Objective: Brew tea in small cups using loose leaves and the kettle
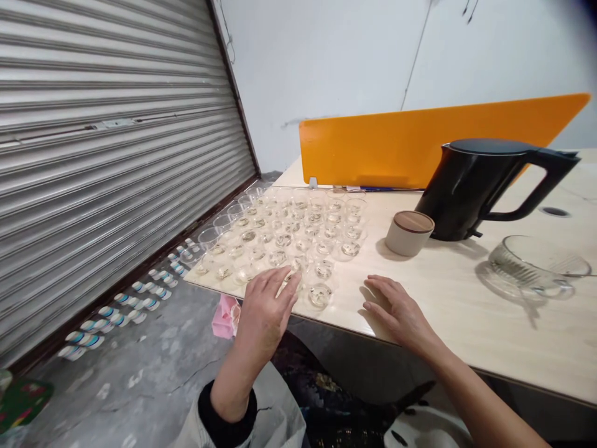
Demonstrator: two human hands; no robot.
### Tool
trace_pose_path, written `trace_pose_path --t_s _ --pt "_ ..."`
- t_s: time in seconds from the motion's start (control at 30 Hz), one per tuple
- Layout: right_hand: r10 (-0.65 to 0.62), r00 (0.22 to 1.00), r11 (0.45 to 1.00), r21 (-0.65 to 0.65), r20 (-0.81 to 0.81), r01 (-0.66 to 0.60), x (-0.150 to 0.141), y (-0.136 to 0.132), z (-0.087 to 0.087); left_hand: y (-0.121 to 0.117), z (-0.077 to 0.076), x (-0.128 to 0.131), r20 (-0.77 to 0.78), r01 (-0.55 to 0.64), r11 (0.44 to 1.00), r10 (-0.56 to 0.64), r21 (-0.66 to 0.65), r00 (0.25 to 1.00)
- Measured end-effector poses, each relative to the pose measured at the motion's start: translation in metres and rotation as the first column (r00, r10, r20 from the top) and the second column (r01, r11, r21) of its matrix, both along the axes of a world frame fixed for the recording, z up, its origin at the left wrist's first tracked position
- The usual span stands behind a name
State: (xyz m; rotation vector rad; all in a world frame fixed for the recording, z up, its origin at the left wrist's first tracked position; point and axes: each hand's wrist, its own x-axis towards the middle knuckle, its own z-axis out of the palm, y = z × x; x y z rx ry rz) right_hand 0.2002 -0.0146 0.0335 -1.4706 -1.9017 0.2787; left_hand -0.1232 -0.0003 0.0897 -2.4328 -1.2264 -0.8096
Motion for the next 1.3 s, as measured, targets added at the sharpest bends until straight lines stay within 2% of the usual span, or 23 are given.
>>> trace_pose_path --t_s 0.13,0.33,0.7,0.97,1.2,1.3 --pt "0.001 1.0 1.0 -0.007 -0.005 -0.001 0.0 0.0 0.002 0.007 0.004 0.002 -0.08 0.044 0.998 -0.048 -0.049 0.996" --pt "-0.007 1.0 1.0 0.001 -0.007 0.007 0.0 0.0 0.001 0.018 0.0 0.002 -0.109 0.08 0.992 -0.091 -0.099 0.99" --pt "-0.002 1.0 1.0 0.02 0.0 0.002 0.001 0.0 -0.001 0.029 -0.002 0.006 -0.126 0.123 0.988 -0.135 -0.095 0.983" --pt "-0.004 1.0 1.0 0.008 0.005 0.004 0.0 -0.001 0.001 0.028 -0.001 0.003 -0.088 0.108 0.991 -0.116 -0.083 0.989" --pt "-0.005 1.0 1.0 0.005 -0.012 0.005 0.0 0.0 0.0 0.025 -0.003 -0.008 -0.039 0.022 0.999 -0.023 -0.028 0.999" --pt "-0.003 1.0 1.0 0.001 -0.003 0.003 0.0 0.0 0.003 0.023 -0.01 -0.014 0.049 -0.012 1.0 0.012 -0.003 0.999"
